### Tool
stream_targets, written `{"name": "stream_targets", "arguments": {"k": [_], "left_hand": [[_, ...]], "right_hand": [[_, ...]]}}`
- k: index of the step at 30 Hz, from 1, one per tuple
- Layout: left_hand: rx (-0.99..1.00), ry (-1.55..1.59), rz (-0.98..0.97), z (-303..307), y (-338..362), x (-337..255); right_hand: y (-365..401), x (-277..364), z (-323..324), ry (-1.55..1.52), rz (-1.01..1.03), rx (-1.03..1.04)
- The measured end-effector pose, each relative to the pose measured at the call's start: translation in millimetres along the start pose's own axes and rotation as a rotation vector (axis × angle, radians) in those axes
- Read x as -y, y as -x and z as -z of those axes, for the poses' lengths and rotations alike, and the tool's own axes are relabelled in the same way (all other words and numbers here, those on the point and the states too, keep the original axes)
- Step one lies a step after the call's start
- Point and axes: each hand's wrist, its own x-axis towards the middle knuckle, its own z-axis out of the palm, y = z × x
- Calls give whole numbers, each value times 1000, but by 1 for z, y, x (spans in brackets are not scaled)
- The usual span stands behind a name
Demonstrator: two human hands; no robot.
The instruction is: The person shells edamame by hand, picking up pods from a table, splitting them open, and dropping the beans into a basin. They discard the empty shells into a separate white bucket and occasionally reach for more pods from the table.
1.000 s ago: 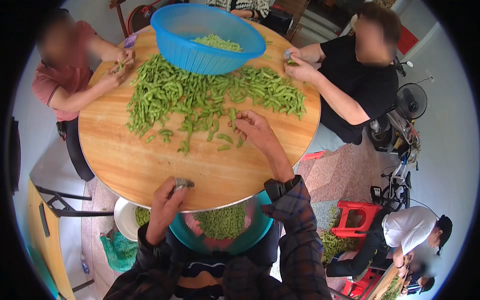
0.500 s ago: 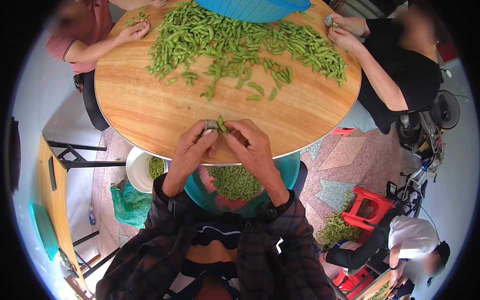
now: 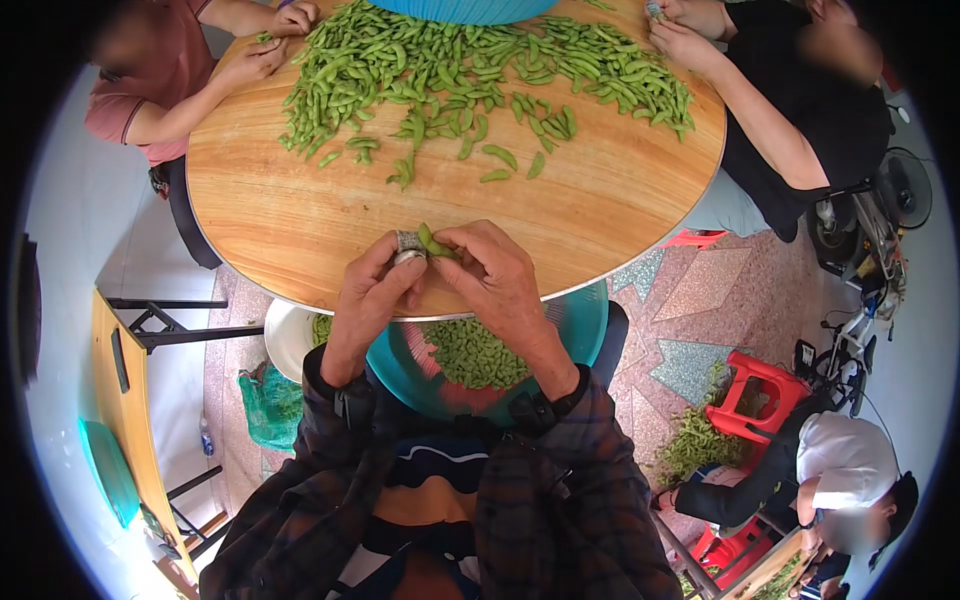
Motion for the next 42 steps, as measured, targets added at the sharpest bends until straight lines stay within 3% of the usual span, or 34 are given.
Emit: {"name": "stream_targets", "arguments": {"k": [22, 36, 42], "left_hand": [[-2, -41, 22, 1, 3, 1], [-35, -48, 24, -1, 3, 2], [-5, -37, 46, -2, 4, -2]], "right_hand": [[4, -8, -4, 11, 95, -50], [6, -4, 1, -13, 69, 38], [8, -4, -3, -3, 25, -19]]}}
